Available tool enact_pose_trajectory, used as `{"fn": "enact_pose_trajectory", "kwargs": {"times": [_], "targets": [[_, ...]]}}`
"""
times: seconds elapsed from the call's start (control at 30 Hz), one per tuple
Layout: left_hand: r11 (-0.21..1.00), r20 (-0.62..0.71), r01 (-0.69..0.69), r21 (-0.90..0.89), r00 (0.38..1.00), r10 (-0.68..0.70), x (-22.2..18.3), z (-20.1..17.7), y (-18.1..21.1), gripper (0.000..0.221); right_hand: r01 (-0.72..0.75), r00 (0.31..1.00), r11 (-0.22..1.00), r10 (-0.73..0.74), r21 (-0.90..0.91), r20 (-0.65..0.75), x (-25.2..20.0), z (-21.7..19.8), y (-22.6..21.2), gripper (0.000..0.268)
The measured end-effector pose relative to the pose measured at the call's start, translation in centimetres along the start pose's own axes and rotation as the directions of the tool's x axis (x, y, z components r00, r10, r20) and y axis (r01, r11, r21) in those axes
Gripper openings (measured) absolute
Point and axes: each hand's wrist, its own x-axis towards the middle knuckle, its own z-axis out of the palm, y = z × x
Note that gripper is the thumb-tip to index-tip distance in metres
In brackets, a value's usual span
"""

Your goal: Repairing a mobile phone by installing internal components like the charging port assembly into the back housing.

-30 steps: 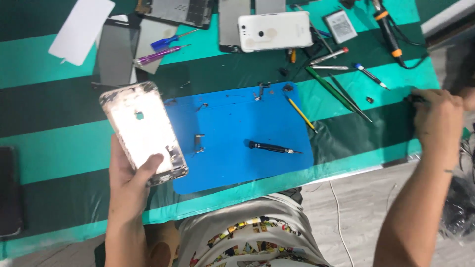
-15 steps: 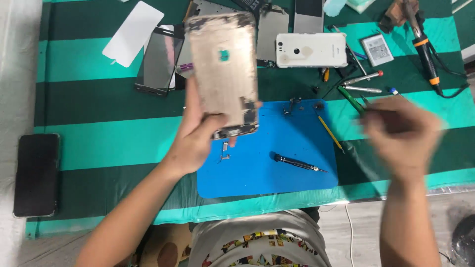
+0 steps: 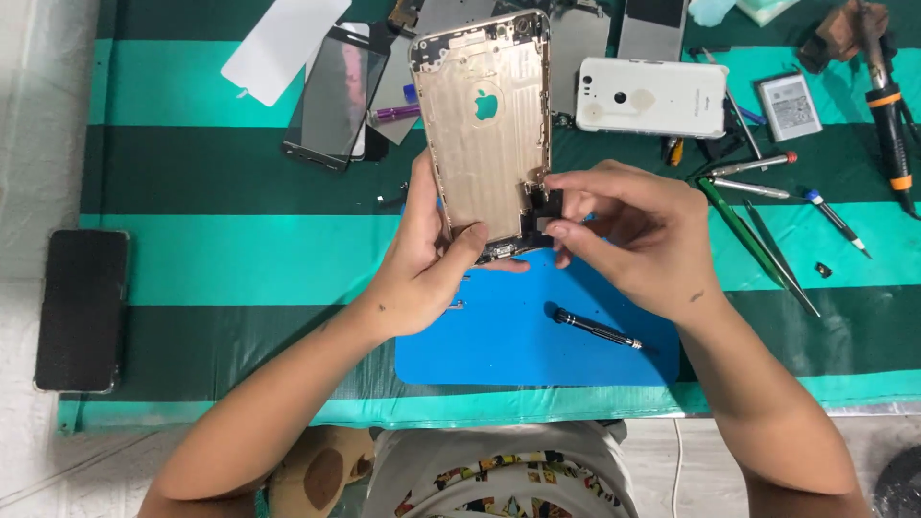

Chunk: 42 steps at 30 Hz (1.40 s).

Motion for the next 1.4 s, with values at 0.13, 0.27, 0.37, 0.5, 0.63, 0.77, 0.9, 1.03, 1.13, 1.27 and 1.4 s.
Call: {"fn": "enact_pose_trajectory", "kwargs": {"times": [0.13,0.27,0.37,0.5,0.63,0.77,0.9,1.03,1.13,1.27,1.4], "targets": [[0.999,0.033,0.017,0.041,0.999,-0.018,0.1,-0.1,-0.2,0.063,-0.04,0.999,0.989,0.039,0.139,0.007,-0.4,-0.2,1.5,0.034],[0.999,0.057,-0.002,0.053,0.998,-0.001,0.0,-0.5,-0.9,0.068,-0.095,0.995,0.983,0.096,0.158,0.006,-0.3,-0.1,1.9,0.029],[0.999,0.065,-0.005,0.051,0.998,0.001,0.0,-0.5,-1.2,0.069,-0.118,0.993,0.981,0.119,0.151,0.004,-0.4,-0.3,2.6,0.03],[0.999,0.049,0.006,0.05,0.999,-0.008,-0.1,-0.1,-1.1,0.074,-0.155,0.987,0.963,0.159,0.219,0.002,-0.6,-0.1,2.9,0.03],[0.995,0.011,0.022,0.096,1.0,-0.023,-0.1,0.4,-0.8,0.078,-0.151,0.988,0.949,0.155,0.275,0.009,-0.7,-0.1,3.7,0.027],[0.994,0.01,0.011,0.11,1.0,-0.012,-0.3,0.3,-1.0,0.084,-0.143,0.989,0.957,0.146,0.252,0.006,-0.5,0.2,3.0,0.033],[0.989,-0.03,0.008,0.149,1.0,-0.003,-0.1,0.9,-1.3,0.083,-0.129,0.991,0.963,0.13,0.237,0.011,-0.5,0.3,2.6,0.046],[0.99,-0.077,0.005,0.141,0.997,0.006,-0.2,1.3,-1.1,0.081,-0.151,0.988,0.964,0.152,0.217,0.01,-0.5,0.5,2.5,0.05],[0.988,-0.098,0.003,0.155,0.995,0.013,-0.2,1.5,-1.1,0.078,-0.153,0.988,0.964,0.156,0.219,0.006,-0.6,0.7,2.6,0.05],[0.99,-0.109,0.003,0.139,0.994,0.013,-0.2,1.7,-1.1,0.078,-0.122,0.993,0.968,0.12,0.219,0.023,-0.8,0.7,2.4,0.049],[0.991,-0.109,-0.007,0.135,0.994,0.022,-0.2,1.5,-1.5,0.079,-0.121,0.993,0.966,0.118,0.228,0.029,-0.8,0.7,2.2,0.054]]}}
